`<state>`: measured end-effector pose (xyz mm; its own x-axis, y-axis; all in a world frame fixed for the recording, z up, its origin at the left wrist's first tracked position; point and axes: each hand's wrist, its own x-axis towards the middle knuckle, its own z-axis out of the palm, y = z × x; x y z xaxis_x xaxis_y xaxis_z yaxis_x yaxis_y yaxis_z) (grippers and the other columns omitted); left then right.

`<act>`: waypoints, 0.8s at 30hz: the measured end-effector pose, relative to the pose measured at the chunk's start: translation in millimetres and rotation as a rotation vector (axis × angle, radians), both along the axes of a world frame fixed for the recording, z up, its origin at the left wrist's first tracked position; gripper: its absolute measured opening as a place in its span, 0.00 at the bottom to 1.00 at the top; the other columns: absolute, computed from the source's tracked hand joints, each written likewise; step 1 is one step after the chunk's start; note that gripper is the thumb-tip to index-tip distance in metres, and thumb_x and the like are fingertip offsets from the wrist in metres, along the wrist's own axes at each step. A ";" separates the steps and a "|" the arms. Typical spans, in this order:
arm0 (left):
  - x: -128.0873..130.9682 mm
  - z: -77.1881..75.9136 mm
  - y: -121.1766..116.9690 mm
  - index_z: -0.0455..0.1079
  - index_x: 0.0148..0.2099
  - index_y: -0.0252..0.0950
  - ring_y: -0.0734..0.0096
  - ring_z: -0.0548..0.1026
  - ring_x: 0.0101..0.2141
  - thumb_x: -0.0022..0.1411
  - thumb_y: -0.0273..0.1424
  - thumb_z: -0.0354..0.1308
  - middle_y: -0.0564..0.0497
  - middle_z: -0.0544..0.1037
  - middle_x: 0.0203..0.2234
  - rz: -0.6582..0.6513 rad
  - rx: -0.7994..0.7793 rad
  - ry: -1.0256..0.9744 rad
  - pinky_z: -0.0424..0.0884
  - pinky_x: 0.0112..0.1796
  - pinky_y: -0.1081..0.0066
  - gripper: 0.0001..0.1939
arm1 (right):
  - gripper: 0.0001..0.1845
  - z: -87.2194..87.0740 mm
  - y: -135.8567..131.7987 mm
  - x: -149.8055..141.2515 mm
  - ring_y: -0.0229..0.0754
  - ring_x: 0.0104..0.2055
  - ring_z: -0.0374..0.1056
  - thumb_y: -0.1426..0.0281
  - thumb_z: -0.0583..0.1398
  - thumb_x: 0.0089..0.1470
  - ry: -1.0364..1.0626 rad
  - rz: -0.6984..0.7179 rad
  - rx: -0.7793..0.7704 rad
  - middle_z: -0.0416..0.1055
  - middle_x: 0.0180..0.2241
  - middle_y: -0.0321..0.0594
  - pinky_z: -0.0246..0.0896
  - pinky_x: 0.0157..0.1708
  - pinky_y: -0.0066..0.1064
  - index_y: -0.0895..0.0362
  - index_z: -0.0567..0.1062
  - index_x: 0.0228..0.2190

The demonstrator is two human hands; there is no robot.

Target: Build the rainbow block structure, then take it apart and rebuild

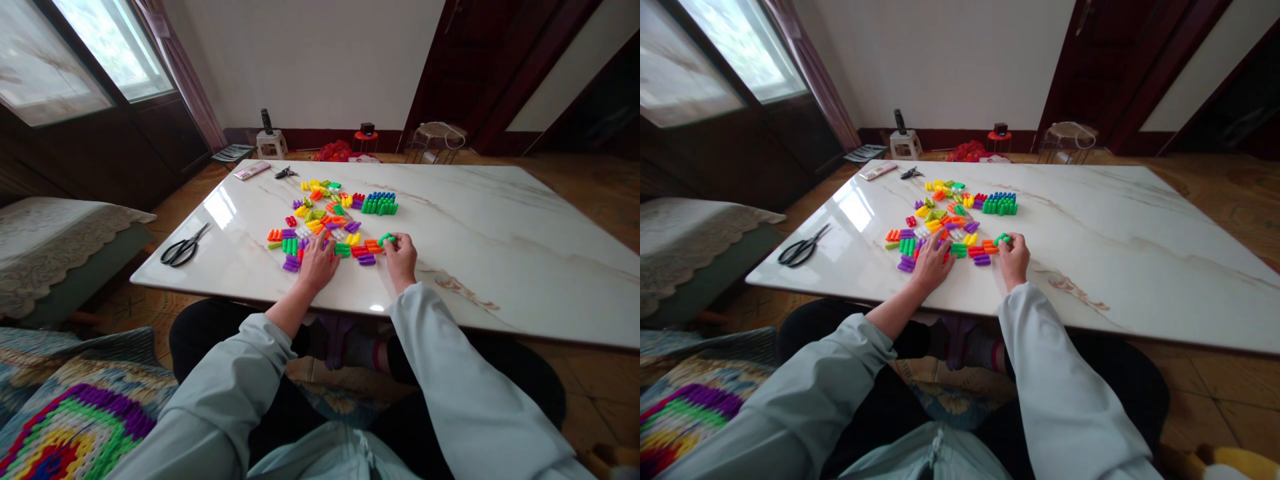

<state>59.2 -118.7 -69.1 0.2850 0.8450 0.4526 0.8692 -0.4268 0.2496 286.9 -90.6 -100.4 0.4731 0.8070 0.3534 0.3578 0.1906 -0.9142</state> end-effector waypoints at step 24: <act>1.4 0.9 -0.5 0.66 0.56 0.36 0.50 0.61 0.61 0.65 0.34 0.54 0.39 0.60 0.63 0.006 -0.001 0.001 0.61 0.56 0.55 0.18 | 0.15 1.9 -0.9 0.1 0.42 0.32 0.71 0.63 0.61 0.49 0.008 0.017 0.004 0.75 0.32 0.40 0.69 0.33 0.36 0.56 0.71 0.38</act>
<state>60.6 -119.2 -68.2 0.2801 0.8472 0.4514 0.8720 -0.4211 0.2494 287.0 -91.4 -98.5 0.4626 0.8134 0.3526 0.3469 0.1998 -0.9164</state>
